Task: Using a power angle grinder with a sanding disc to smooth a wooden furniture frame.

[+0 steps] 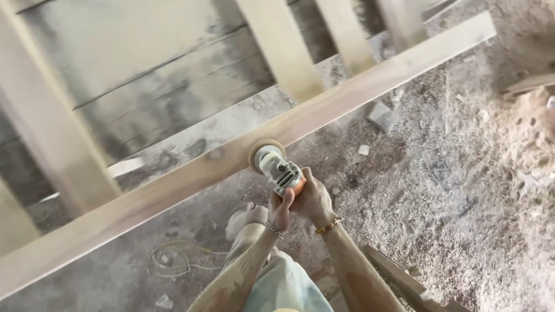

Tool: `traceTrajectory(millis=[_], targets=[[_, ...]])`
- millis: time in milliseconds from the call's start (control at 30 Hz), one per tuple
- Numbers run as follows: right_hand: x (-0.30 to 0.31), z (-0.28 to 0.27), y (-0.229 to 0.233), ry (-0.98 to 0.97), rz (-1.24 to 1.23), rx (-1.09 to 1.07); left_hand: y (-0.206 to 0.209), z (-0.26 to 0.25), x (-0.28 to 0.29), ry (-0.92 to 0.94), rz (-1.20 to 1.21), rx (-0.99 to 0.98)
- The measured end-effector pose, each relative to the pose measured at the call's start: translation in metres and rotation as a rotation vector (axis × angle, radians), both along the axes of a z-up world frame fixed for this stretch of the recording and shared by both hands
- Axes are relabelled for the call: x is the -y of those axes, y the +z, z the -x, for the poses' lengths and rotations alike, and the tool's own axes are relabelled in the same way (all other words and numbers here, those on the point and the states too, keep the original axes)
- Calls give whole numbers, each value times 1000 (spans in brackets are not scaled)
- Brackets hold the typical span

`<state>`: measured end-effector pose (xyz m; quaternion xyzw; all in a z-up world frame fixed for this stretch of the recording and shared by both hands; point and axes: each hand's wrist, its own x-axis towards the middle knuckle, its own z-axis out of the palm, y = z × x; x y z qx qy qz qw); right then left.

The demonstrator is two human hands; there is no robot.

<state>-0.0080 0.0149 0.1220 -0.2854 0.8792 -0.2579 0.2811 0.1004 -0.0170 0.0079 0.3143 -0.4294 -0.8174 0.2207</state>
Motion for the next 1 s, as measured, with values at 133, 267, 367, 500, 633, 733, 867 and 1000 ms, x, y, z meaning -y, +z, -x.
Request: traceTrajectory(millis=[133, 267, 367, 500, 633, 733, 867, 1000], targets=[[-30, 74, -2, -62, -26, 5, 8, 76, -21, -56, 41, -42], [-63, 147, -9, -75, 42, 9, 24, 152, -41, -101, -49, -103], [-78, 209, -2, -74, 112, -51, 23, 223, -51, -166, -116, -100], [-106, 288, -5, -137, -38, 140, 9, 285, -86, -277, 39, -20], [-142, 370, -1, -146, 62, -60, 6, 383, -120, -209, 42, -37], [-162, 435, -14, -135, 7, -8, 15, 453, -132, -184, 16, -130], [-184, 520, -8, -256, -33, -27, 13, 529, -172, -243, -119, -79], [-236, 596, -42, -141, 57, -124, 7, 623, -192, -242, 15, -92]])
